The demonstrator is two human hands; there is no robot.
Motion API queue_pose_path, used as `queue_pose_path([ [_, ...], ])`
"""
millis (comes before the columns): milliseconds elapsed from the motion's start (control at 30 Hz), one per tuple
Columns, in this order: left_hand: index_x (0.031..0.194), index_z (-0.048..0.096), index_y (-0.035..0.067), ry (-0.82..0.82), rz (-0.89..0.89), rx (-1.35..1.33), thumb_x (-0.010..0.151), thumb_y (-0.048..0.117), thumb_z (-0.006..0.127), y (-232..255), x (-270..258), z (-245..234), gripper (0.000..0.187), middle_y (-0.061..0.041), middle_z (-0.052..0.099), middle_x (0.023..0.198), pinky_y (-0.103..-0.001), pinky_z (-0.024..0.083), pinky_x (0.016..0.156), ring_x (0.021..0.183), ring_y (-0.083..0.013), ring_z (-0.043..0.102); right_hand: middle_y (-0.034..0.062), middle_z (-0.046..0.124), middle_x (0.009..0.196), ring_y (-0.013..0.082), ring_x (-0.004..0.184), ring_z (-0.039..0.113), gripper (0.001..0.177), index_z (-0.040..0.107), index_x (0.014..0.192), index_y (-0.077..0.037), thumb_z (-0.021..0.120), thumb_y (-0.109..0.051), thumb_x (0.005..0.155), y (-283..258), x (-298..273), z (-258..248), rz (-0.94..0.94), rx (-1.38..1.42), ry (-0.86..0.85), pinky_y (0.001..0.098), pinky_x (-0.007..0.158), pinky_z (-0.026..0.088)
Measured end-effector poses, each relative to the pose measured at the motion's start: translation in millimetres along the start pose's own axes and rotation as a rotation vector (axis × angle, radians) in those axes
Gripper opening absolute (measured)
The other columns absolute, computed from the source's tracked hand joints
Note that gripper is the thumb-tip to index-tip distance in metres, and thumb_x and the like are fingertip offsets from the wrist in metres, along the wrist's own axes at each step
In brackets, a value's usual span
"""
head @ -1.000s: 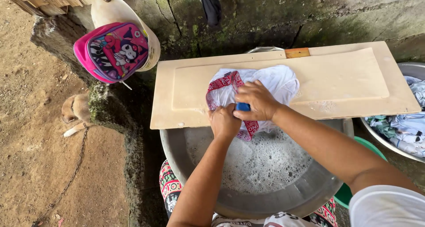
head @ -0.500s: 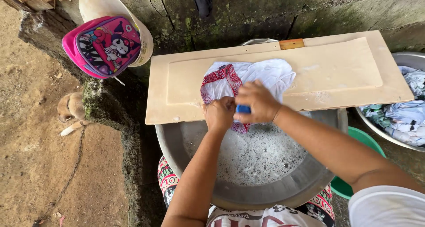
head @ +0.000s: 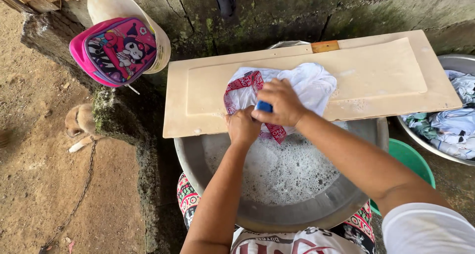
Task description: The person washes clothes in a basin of soapy water by hand, wringing them out and scrubbing a white garment with a blue brush on a board.
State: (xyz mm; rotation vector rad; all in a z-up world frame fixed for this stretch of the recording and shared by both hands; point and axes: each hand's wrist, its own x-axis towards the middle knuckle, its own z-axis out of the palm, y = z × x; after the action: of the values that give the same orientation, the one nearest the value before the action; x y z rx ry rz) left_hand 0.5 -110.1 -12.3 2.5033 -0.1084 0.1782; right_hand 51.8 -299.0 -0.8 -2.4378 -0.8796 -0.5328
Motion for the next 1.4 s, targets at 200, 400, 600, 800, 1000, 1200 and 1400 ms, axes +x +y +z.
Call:
queue_pose_path([
  [200, 0.088, 0.078, 0.018, 0.01, 0.0, -0.117, 0.084, 0.035, 0.079, 0, -3, -5, 0.018, 0.001, 0.078, 0.077, -0.047, 0.039, 0.098, 0.069, -0.0196, 0.071, 0.0048, 0.069, 0.101, 0.0292, 0.106, 0.06, 0.043, 0.072, 0.093, -0.017, 0.078, -0.057, 0.079, 103, -18, -47, 0.245, -0.378, -0.009, 0.0481, 0.091, 0.043],
  [400, 0.087, 0.077, 0.017, 0.017, 0.016, -0.09, 0.082, 0.037, 0.08, 3, -1, -9, 0.021, 0.001, 0.078, 0.076, -0.048, 0.038, 0.099, 0.07, -0.0195, 0.07, 0.006, 0.066, 0.094, 0.029, 0.096, 0.062, 0.041, 0.07, 0.09, -0.015, 0.074, -0.055, 0.084, 90, 5, -36, 0.194, -0.189, 0.096, 0.048, 0.088, 0.044],
  [600, 0.086, 0.077, 0.016, 0.008, 0.018, -0.066, 0.084, 0.036, 0.081, -8, -5, -12, 0.02, 0.0, 0.073, 0.068, -0.046, 0.039, 0.097, 0.074, -0.0209, 0.067, 0.0066, 0.062, 0.088, 0.0286, 0.097, 0.061, 0.043, 0.064, 0.081, -0.013, 0.074, -0.055, 0.083, 19, 16, 27, -0.011, 0.0, -0.005, 0.0474, 0.087, 0.043],
  [800, 0.088, 0.078, 0.019, -0.01, -0.001, -0.069, 0.085, 0.036, 0.08, -1, -6, -20, 0.018, 0.002, 0.074, 0.067, -0.046, 0.038, 0.098, 0.073, -0.0193, 0.066, 0.008, 0.069, 0.1, 0.0314, 0.104, 0.061, 0.039, 0.074, 0.091, -0.019, 0.079, -0.056, 0.08, 115, 19, -36, 0.316, -0.4, -0.055, 0.049, 0.088, 0.042],
  [1000, 0.085, 0.078, 0.018, 0.047, 0.069, -0.088, 0.081, 0.036, 0.081, -4, -4, -21, 0.019, 0.003, 0.077, 0.073, -0.045, 0.038, 0.093, 0.075, -0.0201, 0.066, 0.0067, 0.065, 0.089, 0.0286, 0.095, 0.061, 0.044, 0.066, 0.082, -0.014, 0.07, -0.058, 0.086, 28, 38, 22, 0.089, 0.014, 0.037, 0.0491, 0.09, 0.044],
  [1200, 0.09, 0.078, 0.018, -0.033, 0.012, -0.121, 0.087, 0.038, 0.077, -15, -3, -29, 0.02, 0.001, 0.075, 0.072, -0.041, 0.039, 0.093, 0.062, -0.0185, 0.067, 0.0063, 0.069, 0.093, 0.0275, 0.096, 0.063, 0.048, 0.071, 0.09, -0.018, 0.068, -0.065, 0.084, 72, 25, -7, 0.285, -0.061, 0.023, 0.0453, 0.09, 0.047],
  [1400, 0.096, 0.077, 0.017, -0.026, -0.023, -0.143, 0.088, 0.036, 0.076, -9, 4, -25, 0.021, 0.0, 0.078, 0.077, -0.042, 0.032, 0.097, 0.07, -0.0167, 0.07, 0.009, 0.073, 0.105, 0.0316, 0.106, 0.063, 0.046, 0.073, 0.098, -0.02, 0.067, -0.064, 0.088, 96, -1, -56, 0.529, -0.372, -0.083, 0.0479, 0.093, 0.04],
])
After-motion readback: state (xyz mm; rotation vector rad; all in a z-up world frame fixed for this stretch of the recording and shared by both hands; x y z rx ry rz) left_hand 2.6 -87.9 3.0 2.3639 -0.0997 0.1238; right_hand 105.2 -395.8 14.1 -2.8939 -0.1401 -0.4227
